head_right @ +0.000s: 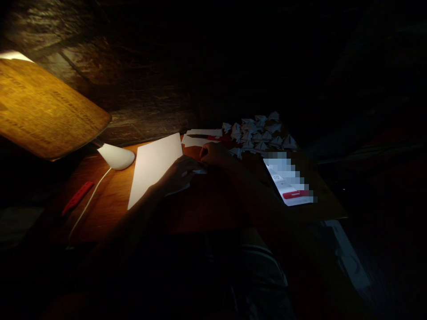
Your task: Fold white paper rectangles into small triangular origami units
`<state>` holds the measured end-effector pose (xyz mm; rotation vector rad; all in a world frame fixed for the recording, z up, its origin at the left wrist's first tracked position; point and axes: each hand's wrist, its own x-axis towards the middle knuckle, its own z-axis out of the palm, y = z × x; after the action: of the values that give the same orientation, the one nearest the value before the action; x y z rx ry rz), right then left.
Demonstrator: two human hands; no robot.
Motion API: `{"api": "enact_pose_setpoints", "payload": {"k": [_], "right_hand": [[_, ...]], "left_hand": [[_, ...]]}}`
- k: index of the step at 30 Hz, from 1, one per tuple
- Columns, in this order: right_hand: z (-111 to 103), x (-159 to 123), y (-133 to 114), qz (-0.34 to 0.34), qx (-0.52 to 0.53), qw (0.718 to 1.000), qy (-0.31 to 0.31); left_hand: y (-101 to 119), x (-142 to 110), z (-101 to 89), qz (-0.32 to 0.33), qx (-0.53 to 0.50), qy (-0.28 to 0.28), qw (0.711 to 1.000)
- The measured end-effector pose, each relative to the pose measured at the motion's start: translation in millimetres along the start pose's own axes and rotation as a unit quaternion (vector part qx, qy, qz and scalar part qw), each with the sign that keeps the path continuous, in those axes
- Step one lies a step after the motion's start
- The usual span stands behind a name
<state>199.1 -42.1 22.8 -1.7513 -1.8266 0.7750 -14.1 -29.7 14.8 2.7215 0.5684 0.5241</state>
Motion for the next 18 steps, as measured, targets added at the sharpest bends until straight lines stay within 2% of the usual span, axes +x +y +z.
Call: {"api": "enact_pose_setpoints", "payload": {"k": [18], "right_hand": [[3.7, 1.2, 0.4, -0.002, -0.018, 1.0, 0.02]], "left_hand": [[-2.7, -0.5, 1.5, 0.007, 0.006, -0.001, 1.0]]}}
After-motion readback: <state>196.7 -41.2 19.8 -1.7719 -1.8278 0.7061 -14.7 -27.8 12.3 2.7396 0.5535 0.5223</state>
